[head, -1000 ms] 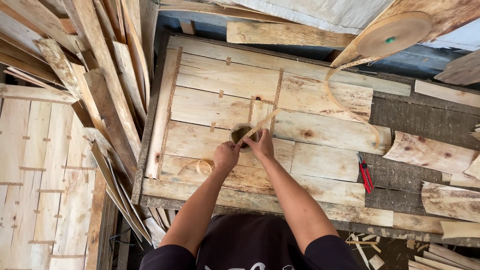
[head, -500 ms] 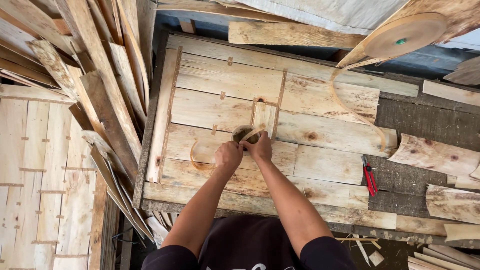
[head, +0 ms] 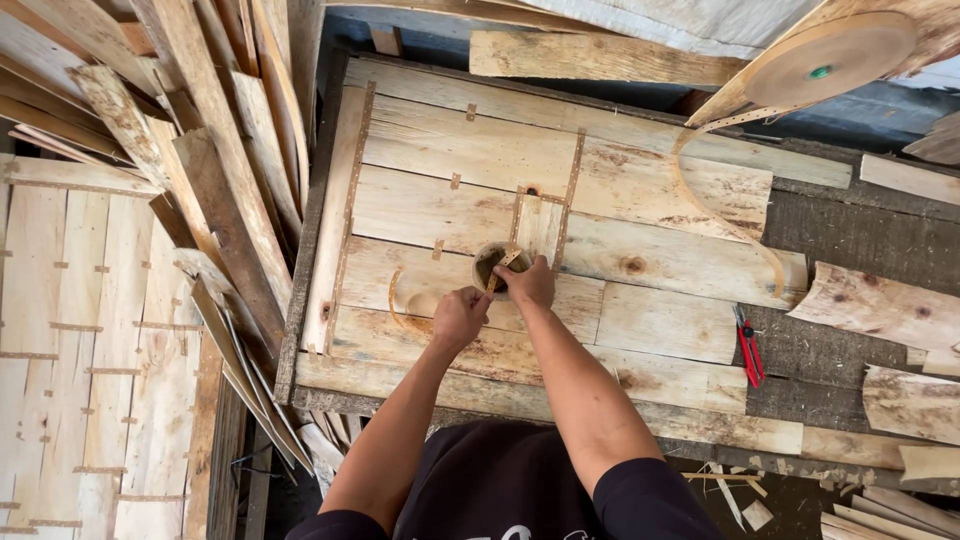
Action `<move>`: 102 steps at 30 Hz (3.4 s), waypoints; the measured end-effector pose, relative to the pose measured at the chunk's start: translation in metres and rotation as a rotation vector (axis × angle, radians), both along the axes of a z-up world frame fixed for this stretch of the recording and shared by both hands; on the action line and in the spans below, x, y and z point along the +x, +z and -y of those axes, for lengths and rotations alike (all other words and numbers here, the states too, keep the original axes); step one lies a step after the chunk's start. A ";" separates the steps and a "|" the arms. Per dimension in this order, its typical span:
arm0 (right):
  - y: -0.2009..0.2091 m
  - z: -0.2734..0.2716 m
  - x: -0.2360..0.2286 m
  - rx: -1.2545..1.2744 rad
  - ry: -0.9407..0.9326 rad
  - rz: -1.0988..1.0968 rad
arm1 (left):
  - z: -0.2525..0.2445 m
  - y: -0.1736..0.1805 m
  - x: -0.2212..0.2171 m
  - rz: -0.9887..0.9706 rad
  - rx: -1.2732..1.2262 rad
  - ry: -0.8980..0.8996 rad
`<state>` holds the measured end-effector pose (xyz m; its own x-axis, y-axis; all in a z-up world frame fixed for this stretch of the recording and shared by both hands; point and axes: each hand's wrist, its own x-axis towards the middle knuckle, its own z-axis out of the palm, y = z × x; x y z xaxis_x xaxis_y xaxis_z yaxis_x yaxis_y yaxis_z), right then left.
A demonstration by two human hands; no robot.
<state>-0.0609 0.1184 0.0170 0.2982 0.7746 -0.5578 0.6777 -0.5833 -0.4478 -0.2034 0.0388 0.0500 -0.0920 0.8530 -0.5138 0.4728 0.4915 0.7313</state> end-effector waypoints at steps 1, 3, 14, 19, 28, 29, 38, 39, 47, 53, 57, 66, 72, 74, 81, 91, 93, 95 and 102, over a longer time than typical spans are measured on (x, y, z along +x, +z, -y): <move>0.000 0.001 0.000 -0.004 0.002 -0.001 | 0.008 0.004 -0.004 -0.001 -0.004 0.002; 0.000 0.000 -0.001 -0.013 -0.005 0.016 | 0.022 0.013 -0.012 0.148 -0.025 0.024; 0.004 0.001 -0.004 -0.028 -0.009 0.039 | 0.110 -0.020 -0.036 0.423 -0.008 0.225; 0.002 0.003 -0.005 -0.031 -0.041 0.021 | 0.115 -0.017 -0.033 0.440 0.012 0.342; -0.002 0.002 -0.003 -0.002 -0.028 -0.034 | 0.123 -0.012 -0.044 0.301 -0.078 0.358; -0.001 0.002 -0.004 -0.008 -0.059 -0.060 | 0.123 -0.010 -0.045 0.269 -0.097 0.347; -0.015 -0.003 -0.013 -0.008 -0.241 -0.106 | 0.120 -0.025 -0.040 -0.047 -0.130 0.221; -0.014 -0.005 -0.016 -0.024 -0.249 -0.078 | 0.118 -0.027 -0.041 -0.082 -0.140 0.185; -0.014 0.000 -0.003 -0.005 -0.233 -0.134 | 0.122 -0.024 -0.037 0.051 -0.116 0.203; -0.006 0.006 0.015 0.141 -0.045 -0.137 | 0.129 -0.041 -0.029 0.116 -0.184 0.163; 0.010 0.011 0.022 0.142 -0.014 -0.193 | 0.130 -0.047 -0.027 0.093 -0.151 0.142; -0.003 0.020 0.040 0.350 0.084 -0.272 | 0.136 -0.045 -0.018 0.102 -0.065 0.177; 0.004 0.020 0.052 0.298 0.082 -0.301 | 0.138 -0.044 -0.007 0.010 -0.063 0.132; -0.002 0.018 0.059 0.300 0.074 -0.365 | 0.139 -0.042 -0.001 -0.019 -0.047 0.127; 0.000 0.014 0.085 0.269 0.058 -0.540 | 0.143 -0.038 0.032 -0.056 0.020 0.158; -0.034 0.010 0.208 0.358 0.199 -0.310 | 0.135 -0.033 0.110 0.072 -0.106 -0.188; -0.034 0.013 0.228 0.358 0.203 -0.193 | 0.133 -0.023 0.131 0.074 -0.278 -0.251; -0.032 0.016 0.242 0.352 0.218 -0.177 | 0.140 -0.054 0.146 0.089 -0.085 -0.316; -0.039 0.024 0.275 0.440 0.409 -0.233 | 0.097 -0.006 0.186 -0.298 0.030 -0.536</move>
